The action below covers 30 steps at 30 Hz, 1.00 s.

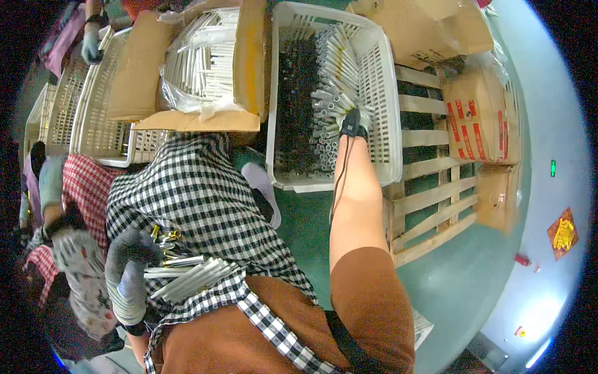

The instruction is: Assembling small white plastic tubes with gold-colored metal tips in a production facility.

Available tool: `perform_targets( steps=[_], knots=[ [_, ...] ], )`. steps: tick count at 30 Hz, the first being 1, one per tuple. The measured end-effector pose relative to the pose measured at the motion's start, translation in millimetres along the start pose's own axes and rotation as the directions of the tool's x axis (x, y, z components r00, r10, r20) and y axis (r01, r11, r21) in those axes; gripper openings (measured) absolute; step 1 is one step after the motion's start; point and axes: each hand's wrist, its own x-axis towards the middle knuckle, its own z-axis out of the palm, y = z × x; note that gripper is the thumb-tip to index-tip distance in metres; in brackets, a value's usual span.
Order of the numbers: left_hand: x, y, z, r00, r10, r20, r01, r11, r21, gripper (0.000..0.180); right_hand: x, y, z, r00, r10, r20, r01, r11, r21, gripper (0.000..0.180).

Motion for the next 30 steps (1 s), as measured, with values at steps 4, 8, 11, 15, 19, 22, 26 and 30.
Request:
perform_targets(
  steps=[4, 8, 11, 15, 19, 22, 26, 30],
  knots=[
    [1.2, -2.9, 1.1, 0.997, -0.010, -0.079, 0.015, 0.998, 0.059, 0.056, 10.6, 1.5, -7.2, 0.988, -0.148, -0.034, 0.113, 0.869, -0.482, 0.028],
    [4.2, -3.1, 1.3, 0.997, 0.004, -0.081, 0.006, 0.992, 0.129, 0.057, 13.6, -2.6, -21.0, 0.950, -0.311, 0.032, 0.205, 0.544, -0.814, 0.028],
    [7.0, -2.5, 1.0, 0.998, 0.019, -0.062, -0.011, 0.992, 0.127, 0.058, 14.3, -8.5, -26.2, 0.930, -0.335, 0.152, 0.270, 0.339, -0.901, 0.029],
    [7.3, -2.8, -0.5, 0.999, 0.032, -0.031, -0.028, 0.991, 0.131, 0.058, 11.4, -19.1, -19.8, 0.946, -0.165, 0.281, 0.283, -0.007, -0.959, 0.030],
    [3.9, -3.2, -4.4, 0.999, 0.042, -0.027, -0.037, 0.987, 0.158, 0.057, -13.0, -25.5, -1.3, 0.898, -0.200, 0.393, 0.380, -0.101, -0.920, 0.026],
    [1.0, -0.9, -7.9, 1.000, 0.024, -0.016, -0.020, 0.976, 0.216, 0.055, -49.3, -27.4, 15.9, 0.695, -0.717, -0.042, 0.454, 0.483, -0.749, 0.048],
    [-1.3, 5.4, -10.8, 0.998, -0.061, 0.022, 0.056, 0.977, 0.208, 0.056, -93.0, -46.4, 33.0, 0.483, -0.837, 0.256, 0.705, 0.199, -0.681, 0.061],
    [-1.2, 11.4, -21.9, 0.988, -0.093, 0.124, 0.062, 0.971, 0.233, 0.056, -117.6, -75.3, 46.7, 0.620, -0.563, 0.546, 0.621, -0.074, -0.781, 0.064]
  ],
)
